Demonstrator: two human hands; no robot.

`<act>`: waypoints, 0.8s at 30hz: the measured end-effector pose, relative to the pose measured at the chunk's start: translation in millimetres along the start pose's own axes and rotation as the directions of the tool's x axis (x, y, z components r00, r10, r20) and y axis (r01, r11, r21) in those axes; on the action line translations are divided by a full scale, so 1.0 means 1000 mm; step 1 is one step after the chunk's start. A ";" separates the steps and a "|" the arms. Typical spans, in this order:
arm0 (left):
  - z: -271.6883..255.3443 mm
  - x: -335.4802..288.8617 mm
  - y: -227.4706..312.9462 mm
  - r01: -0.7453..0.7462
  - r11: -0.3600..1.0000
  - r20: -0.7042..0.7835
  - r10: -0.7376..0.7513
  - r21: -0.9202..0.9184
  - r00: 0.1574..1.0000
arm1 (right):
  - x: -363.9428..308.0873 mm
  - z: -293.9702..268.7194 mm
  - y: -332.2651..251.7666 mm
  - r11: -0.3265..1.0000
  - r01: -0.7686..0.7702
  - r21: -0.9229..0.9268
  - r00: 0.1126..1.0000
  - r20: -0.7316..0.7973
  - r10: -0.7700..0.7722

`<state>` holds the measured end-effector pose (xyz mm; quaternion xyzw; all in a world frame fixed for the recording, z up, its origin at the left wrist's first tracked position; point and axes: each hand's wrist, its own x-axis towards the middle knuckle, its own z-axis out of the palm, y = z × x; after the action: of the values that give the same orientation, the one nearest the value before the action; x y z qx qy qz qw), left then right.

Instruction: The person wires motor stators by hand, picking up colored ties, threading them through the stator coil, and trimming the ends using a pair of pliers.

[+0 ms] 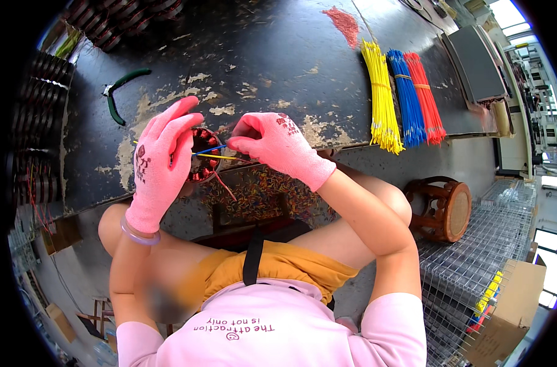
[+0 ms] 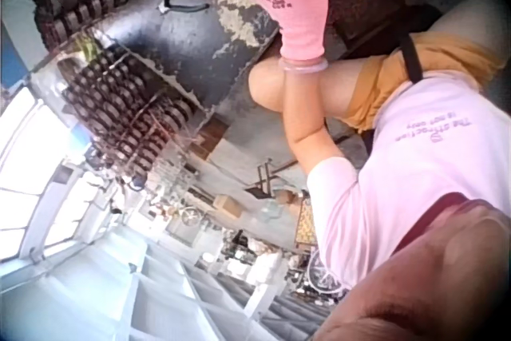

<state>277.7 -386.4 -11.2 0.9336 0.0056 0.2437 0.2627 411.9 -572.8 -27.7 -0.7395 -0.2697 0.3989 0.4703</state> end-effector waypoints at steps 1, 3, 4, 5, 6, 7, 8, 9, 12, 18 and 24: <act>0.002 -0.001 -0.003 -0.013 1.000 0.008 0.013 0.025 1.000 | 0.002 0.002 -0.001 0.999 0.020 -0.028 1.000 -0.005 -0.020; 0.019 -0.006 -0.010 -0.049 0.996 0.036 0.047 0.071 0.998 | 0.005 0.004 0.003 0.996 0.056 -0.075 0.998 -0.025 -0.058; 0.028 -0.005 -0.007 -0.023 0.999 0.064 0.020 0.043 0.998 | 0.003 0.002 0.005 0.997 0.058 -0.048 0.998 -0.028 -0.059; 0.033 -0.006 -0.005 -0.008 0.999 0.077 0.004 0.054 0.997 | 0.002 0.000 0.007 0.998 0.060 -0.020 0.998 -0.033 -0.061; 0.035 -0.008 -0.006 0.003 0.998 0.092 -0.009 0.064 0.996 | 0.001 -0.001 0.011 0.998 0.063 0.009 0.997 -0.043 -0.063; 0.040 -0.007 -0.004 0.004 0.998 0.104 -0.010 0.057 0.995 | -0.002 -0.004 0.020 0.993 0.100 0.067 0.991 -0.091 -0.094; 0.042 -0.009 -0.007 0.011 0.998 0.090 -0.017 0.060 0.996 | -0.009 -0.013 0.020 0.991 0.096 0.095 0.987 -0.136 -0.082; 0.039 -0.010 -0.007 0.016 0.999 0.103 -0.019 0.028 0.995 | -0.019 -0.028 0.020 0.989 0.088 0.116 0.980 -0.189 -0.065; 0.039 -0.014 -0.011 0.034 0.999 0.110 -0.038 0.033 0.993 | -0.057 -0.105 0.044 0.973 0.140 -0.185 0.748 -0.623 -0.226; 0.043 -0.009 -0.002 0.031 0.999 0.156 -0.036 0.035 0.987 | -0.169 -0.260 0.136 0.646 -0.668 -0.370 0.239 -0.929 -0.284; 0.040 -0.012 -0.007 0.048 0.998 0.173 -0.054 0.043 0.983 | -0.151 -0.251 0.132 0.529 -0.791 -0.307 0.327 -0.943 -0.059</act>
<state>285.9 -401.5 -49.9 0.9557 0.0113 0.1544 0.2502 545.4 -864.7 -36.9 -0.9903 0.0828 -0.0912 0.0642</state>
